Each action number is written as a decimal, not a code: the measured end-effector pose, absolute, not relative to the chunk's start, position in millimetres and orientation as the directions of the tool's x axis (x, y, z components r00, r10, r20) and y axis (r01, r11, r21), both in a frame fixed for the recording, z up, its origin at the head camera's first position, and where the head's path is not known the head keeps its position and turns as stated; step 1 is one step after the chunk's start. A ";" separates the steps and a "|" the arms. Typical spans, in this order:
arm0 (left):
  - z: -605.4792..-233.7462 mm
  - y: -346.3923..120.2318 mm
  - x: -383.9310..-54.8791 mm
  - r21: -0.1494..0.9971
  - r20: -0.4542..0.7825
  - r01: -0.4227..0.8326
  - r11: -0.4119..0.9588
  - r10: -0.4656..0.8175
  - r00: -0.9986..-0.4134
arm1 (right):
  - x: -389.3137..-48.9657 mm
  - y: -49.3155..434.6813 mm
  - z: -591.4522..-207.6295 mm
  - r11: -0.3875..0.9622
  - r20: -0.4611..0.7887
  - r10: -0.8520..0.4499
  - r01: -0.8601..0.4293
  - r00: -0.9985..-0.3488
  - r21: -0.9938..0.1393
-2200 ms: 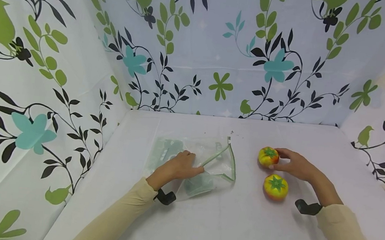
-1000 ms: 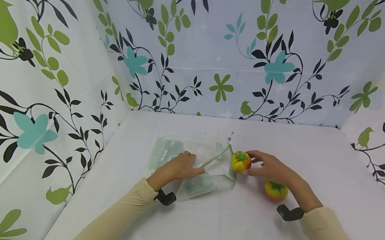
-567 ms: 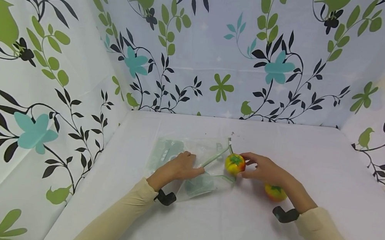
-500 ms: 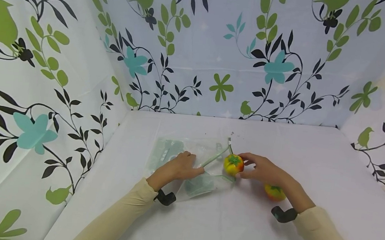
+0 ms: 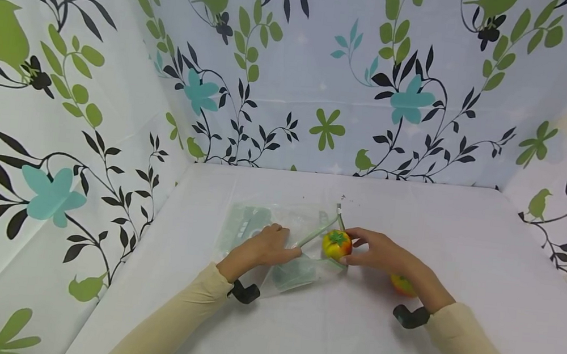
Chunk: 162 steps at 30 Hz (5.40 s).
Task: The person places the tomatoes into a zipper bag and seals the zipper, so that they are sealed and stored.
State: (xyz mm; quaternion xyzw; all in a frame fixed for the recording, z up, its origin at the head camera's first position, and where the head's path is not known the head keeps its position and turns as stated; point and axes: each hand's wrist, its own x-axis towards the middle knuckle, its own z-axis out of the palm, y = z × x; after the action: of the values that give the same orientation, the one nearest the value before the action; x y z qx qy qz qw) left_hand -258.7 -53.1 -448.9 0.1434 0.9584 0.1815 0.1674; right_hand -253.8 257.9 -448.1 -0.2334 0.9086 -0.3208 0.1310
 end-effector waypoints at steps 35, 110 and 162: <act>-447.1 -53.2 -258.0 0.382 -0.266 0.221 0.897 0.336 -0.903 | -255.3 235.7 -453.5 0.631 -0.011 -0.514 -0.370 -0.858 -0.682; -450.4 -52.0 -253.6 0.376 -0.231 0.243 0.894 0.345 -0.910 | -249.0 201.9 -470.3 0.522 0.162 -0.558 -0.496 -0.814 -0.694; -450.9 -50.8 -252.9 0.366 -0.241 0.245 0.898 0.346 -0.907 | -247.6 194.6 -465.4 0.542 0.053 -0.566 -0.420 -0.823 -0.728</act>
State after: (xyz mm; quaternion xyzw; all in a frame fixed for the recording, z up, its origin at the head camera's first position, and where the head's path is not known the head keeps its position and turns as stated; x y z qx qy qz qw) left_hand -252.9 -50.8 -450.9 0.1537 0.9622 0.1661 0.1517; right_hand -247.6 194.6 -465.4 -0.2824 0.8729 -0.3865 0.0946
